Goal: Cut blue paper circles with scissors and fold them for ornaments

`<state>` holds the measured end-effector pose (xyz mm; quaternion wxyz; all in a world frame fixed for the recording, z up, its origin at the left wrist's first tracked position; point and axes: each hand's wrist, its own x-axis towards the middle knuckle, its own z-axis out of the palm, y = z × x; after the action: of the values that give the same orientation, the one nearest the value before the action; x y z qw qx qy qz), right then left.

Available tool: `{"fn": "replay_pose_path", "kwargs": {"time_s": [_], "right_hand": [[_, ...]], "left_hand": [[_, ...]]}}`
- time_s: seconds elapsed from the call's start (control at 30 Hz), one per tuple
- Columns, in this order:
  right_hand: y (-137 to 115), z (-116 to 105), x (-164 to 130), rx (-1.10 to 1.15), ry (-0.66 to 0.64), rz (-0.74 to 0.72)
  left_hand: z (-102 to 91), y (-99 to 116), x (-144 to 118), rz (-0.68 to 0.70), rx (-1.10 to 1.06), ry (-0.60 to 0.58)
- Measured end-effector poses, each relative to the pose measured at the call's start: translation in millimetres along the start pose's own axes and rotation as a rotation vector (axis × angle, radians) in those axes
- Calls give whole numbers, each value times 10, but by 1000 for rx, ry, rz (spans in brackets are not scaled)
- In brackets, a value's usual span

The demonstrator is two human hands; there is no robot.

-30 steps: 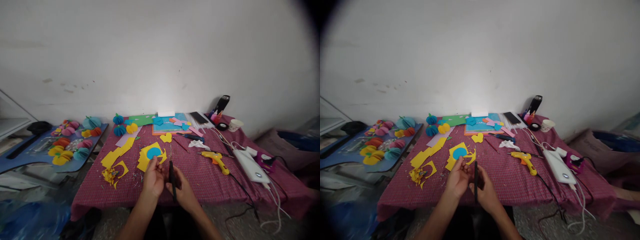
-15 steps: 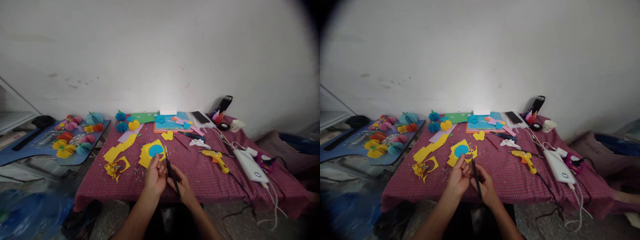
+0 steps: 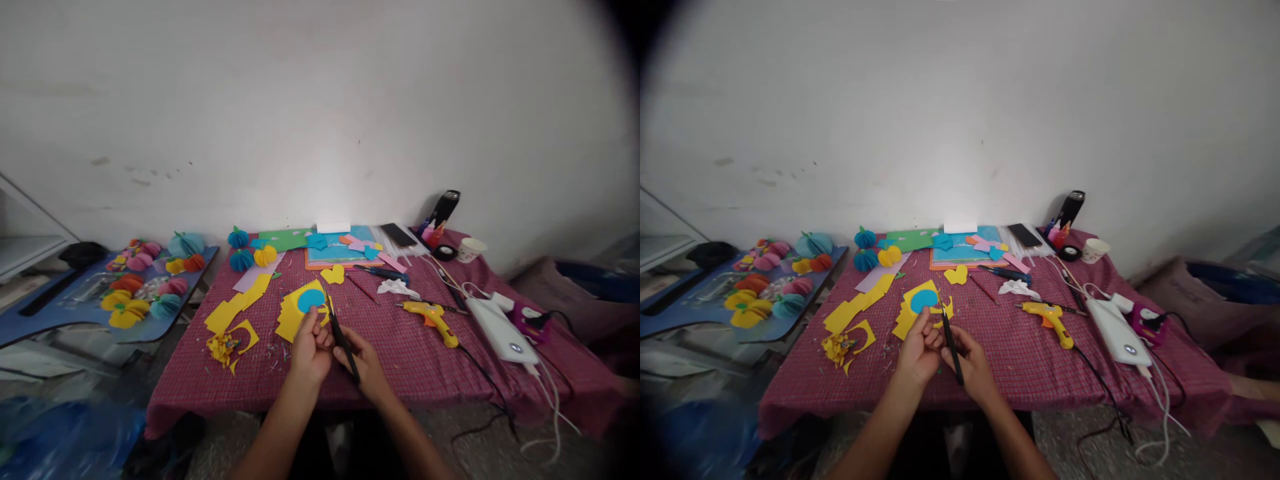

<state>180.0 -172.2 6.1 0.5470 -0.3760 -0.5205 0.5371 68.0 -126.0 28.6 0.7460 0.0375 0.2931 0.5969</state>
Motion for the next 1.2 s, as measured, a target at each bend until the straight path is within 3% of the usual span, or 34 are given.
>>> {"fn": "replay_pose_path", "kwargs": {"time_s": [0.2, 0.37, 0.7, 1.0, 1.2], "right_hand": [[-4, -100, 563, -16, -29, -60], [101, -198, 930, -11, -51, -99], [260, -223, 866, -34, 7, -56], [232, -244, 913, -88, -68, -61], [279, -288, 925, -124, -39, -48]], "left_hand": [[271, 165, 480, 42, 39, -61], [418, 220, 794, 55, 33, 3], [162, 81, 970, 52, -20, -42], [133, 110, 994, 54, -42, -30], [171, 110, 955, 65, -60, -20]]}}
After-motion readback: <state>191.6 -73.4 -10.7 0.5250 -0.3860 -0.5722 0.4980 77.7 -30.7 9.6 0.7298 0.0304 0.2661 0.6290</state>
